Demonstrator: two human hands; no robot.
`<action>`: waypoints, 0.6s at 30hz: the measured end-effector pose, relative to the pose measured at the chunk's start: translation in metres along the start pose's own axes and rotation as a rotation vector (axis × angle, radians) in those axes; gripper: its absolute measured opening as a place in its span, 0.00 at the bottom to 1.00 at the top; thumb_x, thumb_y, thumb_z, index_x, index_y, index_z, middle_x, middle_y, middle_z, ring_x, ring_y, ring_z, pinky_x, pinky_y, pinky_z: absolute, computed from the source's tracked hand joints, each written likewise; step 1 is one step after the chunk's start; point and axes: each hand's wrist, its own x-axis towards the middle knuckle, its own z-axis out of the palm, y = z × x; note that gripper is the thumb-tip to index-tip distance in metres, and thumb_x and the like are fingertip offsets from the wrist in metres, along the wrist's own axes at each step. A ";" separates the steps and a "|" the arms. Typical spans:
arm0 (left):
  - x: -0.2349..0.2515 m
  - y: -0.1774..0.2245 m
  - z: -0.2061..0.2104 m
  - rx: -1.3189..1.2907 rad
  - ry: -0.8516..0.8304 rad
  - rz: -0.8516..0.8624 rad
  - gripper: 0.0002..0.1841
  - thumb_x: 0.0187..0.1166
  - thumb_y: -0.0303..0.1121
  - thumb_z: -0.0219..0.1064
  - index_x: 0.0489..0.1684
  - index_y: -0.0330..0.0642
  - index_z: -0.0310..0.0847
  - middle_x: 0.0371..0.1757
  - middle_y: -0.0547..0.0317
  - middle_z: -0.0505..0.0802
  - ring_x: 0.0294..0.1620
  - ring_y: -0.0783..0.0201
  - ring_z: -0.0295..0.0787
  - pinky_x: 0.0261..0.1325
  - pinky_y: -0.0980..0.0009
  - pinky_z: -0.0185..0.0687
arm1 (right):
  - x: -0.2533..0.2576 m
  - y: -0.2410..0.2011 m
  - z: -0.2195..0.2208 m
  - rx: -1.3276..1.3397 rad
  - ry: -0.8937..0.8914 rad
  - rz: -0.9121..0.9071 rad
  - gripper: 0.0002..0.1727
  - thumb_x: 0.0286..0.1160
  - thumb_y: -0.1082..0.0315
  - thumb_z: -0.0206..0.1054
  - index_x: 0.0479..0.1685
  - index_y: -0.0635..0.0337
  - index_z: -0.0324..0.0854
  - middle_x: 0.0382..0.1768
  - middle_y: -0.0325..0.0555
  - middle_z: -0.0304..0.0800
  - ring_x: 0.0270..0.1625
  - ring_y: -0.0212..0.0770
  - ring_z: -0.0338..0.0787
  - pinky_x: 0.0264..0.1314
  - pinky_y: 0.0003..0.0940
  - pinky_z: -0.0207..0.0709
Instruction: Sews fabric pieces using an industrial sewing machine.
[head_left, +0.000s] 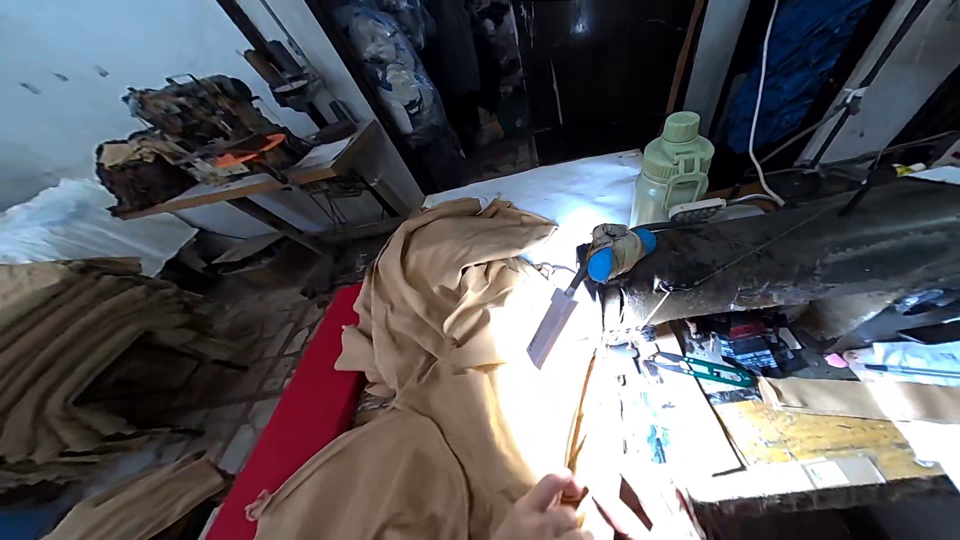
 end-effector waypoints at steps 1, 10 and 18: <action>0.010 -0.002 0.004 -0.072 -0.007 -0.017 0.29 0.89 0.50 0.55 0.21 0.37 0.85 0.22 0.50 0.88 0.34 0.51 0.90 0.73 0.51 0.74 | 0.000 -0.005 -0.001 0.038 0.033 -0.001 0.15 0.82 0.68 0.64 0.62 0.51 0.91 0.60 0.63 0.91 0.66 0.61 0.88 0.73 0.58 0.74; 0.035 -0.079 0.046 0.014 -0.022 -0.393 0.20 0.89 0.42 0.55 0.43 0.40 0.92 0.41 0.51 0.96 0.48 0.53 0.94 0.59 0.49 0.84 | -0.028 -0.002 -0.010 0.021 -0.042 -0.010 0.12 0.81 0.66 0.65 0.42 0.63 0.93 0.43 0.56 0.95 0.50 0.57 0.92 0.63 0.53 0.78; 0.034 -0.049 0.075 0.002 0.116 -0.101 0.16 0.80 0.23 0.60 0.60 0.41 0.89 0.67 0.52 0.91 0.75 0.54 0.84 0.79 0.59 0.76 | 0.023 0.025 -0.017 -0.131 0.157 0.159 0.17 0.71 0.68 0.67 0.57 0.56 0.93 0.56 0.63 0.91 0.62 0.61 0.89 0.66 0.52 0.81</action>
